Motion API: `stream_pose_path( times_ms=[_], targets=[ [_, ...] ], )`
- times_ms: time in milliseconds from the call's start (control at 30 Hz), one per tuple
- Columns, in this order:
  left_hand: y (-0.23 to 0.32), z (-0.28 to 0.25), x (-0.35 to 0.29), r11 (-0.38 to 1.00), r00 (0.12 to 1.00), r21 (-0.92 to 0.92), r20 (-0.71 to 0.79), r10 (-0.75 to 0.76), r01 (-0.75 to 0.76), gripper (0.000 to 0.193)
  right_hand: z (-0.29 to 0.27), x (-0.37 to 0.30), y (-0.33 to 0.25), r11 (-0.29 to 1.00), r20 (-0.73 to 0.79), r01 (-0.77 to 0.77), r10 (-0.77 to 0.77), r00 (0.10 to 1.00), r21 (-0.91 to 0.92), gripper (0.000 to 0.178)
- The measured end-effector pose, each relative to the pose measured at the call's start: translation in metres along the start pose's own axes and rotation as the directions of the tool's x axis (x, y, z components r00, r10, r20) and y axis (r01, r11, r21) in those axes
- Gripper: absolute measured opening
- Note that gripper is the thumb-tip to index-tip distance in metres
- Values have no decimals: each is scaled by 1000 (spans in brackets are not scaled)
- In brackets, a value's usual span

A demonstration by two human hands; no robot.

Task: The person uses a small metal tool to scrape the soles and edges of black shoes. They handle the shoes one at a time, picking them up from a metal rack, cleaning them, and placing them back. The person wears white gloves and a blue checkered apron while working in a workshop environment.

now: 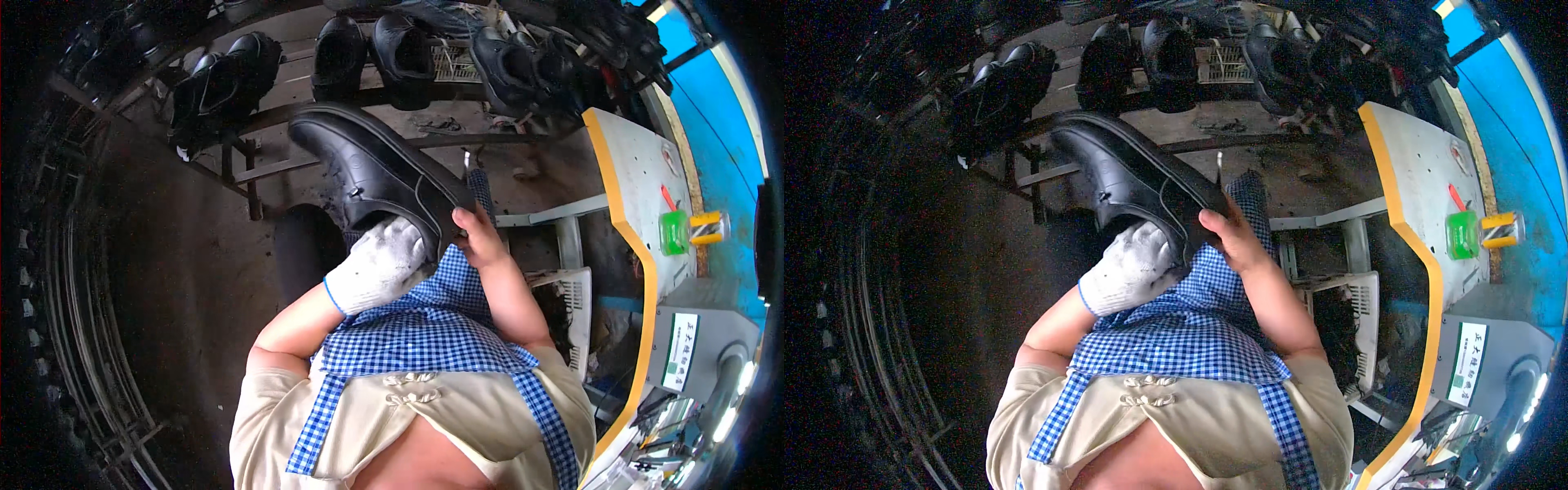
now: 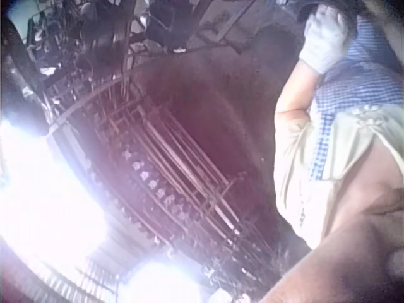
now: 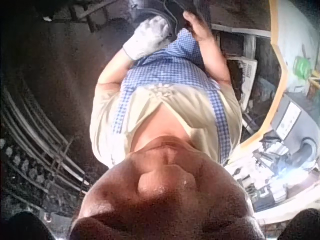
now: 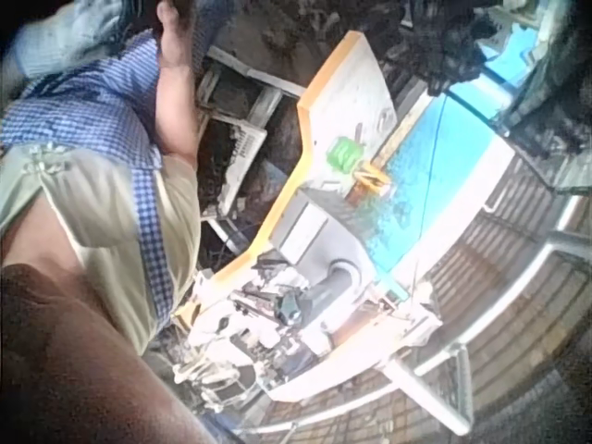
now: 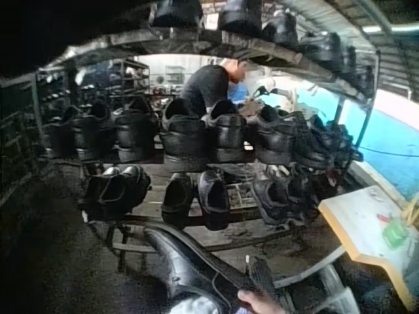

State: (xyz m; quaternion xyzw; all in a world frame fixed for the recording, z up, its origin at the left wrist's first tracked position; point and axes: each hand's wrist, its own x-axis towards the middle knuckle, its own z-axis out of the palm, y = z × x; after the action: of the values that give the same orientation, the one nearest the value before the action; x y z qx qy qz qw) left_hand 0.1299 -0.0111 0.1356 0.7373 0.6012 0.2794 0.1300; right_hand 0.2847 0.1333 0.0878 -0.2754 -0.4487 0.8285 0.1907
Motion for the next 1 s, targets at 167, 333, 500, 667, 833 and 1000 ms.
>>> stream_pose_path(
  times_ms=[167,333,500,667,833,1000],
  targets=[
    [-43,-32,-41,754,973,-619,-201,116,-218,30,-15,-7,20,991,18,96,-98,995,94,68],
    [-39,-42,-35,502,382,-863,-484,-787,-58,63,-18,-28,40,958,17,-39,36,999,283,62],
    [-58,-40,-34,401,343,-887,-460,-819,-231,51,-12,-32,47,965,-138,-194,219,966,176,45],
    [-43,-43,-37,506,519,-852,-494,-698,-131,68,-18,6,39,903,14,-47,58,998,-428,33],
    [-43,-45,-33,513,697,-858,-357,-622,19,74,22,11,-21,362,443,635,-487,753,-683,34],
    [-30,-41,-23,451,766,-892,-262,-587,41,68,67,-11,-82,101,613,701,-409,676,-706,35]
  ],
)
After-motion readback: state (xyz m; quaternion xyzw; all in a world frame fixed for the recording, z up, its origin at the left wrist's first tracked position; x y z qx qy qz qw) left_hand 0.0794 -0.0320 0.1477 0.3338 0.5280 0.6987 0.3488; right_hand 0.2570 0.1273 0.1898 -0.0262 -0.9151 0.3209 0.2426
